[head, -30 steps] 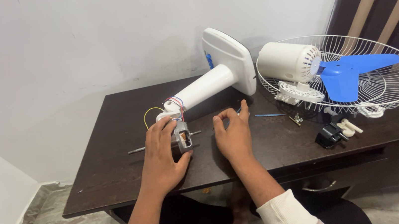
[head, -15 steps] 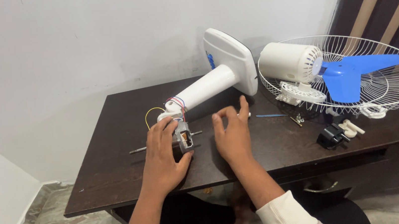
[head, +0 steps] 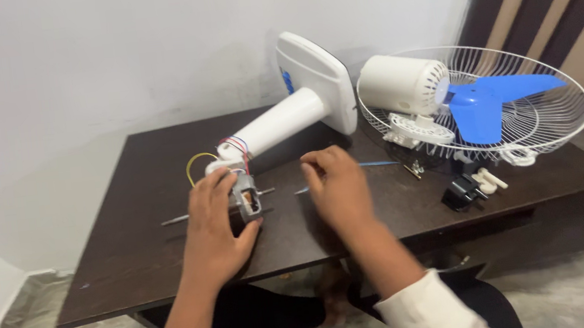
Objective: The person uses a small blue tool to adjust internal components of a disassembled electric fan motor while holding it on a table. The fan housing and blades remain nearby, and the person repeatedly manipulates the motor's internal parts without reassembling the fan.
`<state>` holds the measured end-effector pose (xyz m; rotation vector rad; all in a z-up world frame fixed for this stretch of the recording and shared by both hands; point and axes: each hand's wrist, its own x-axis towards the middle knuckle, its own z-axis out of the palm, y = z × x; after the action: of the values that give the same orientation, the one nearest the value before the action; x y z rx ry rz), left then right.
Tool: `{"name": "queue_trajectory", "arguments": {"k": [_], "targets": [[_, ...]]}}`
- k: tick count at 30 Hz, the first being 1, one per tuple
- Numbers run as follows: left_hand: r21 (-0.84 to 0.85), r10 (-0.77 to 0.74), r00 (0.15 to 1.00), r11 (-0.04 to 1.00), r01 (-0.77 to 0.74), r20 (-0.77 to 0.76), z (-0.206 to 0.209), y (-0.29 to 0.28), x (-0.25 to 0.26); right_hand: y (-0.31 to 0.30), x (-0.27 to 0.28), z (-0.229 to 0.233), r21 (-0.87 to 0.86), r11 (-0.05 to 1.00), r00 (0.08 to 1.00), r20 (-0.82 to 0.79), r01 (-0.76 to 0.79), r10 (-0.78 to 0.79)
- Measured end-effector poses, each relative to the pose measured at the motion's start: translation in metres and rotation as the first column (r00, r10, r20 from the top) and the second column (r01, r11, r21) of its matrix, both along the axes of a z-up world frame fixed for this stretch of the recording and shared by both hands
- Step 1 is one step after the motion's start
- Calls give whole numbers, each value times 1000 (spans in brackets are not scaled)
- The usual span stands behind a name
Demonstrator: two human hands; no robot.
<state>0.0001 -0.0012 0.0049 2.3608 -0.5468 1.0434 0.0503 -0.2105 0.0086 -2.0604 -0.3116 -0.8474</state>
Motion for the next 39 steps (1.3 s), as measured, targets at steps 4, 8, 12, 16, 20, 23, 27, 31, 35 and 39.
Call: {"name": "queue_trajectory", "arguments": {"k": [4,8,12,16,20,23,27,31,35,39], "targets": [[-15,-23,1000,1000,23,21,-11,5,1,-78,0,27,-346,938,975,-202,21,-96],[-17,-33,999,999,34,33,-13,7,2,-144,-4,56,-596,801,863,-371,64,-344],[-20,-27,998,999,29,57,-7,2,-1,-162,-15,63,-733,677,805,-365,61,-468],[-20,-7,1000,1000,7,23,-4,1,-1,-163,-9,59,-811,584,735,-382,23,-560],[-19,-9,1000,1000,10,17,-5,2,1,-170,4,46,-818,575,776,-364,-2,-516],[-15,-6,1000,1000,6,16,-7,2,2,-174,13,39,-815,580,753,-388,-10,-531],[-7,0,1000,1000,0,8,-9,4,2,-178,16,39,-818,575,771,-380,-21,-511],[0,7,1000,1000,-7,7,-7,2,3,-177,13,46,-797,603,744,-421,-31,-519],[-16,12,1000,1000,-12,-27,-5,1,1,-172,5,62,-786,619,723,-428,0,-543],[-21,19,999,1000,-20,-40,-5,1,2,-165,-6,79,-809,579,755,-316,102,-575]]}}
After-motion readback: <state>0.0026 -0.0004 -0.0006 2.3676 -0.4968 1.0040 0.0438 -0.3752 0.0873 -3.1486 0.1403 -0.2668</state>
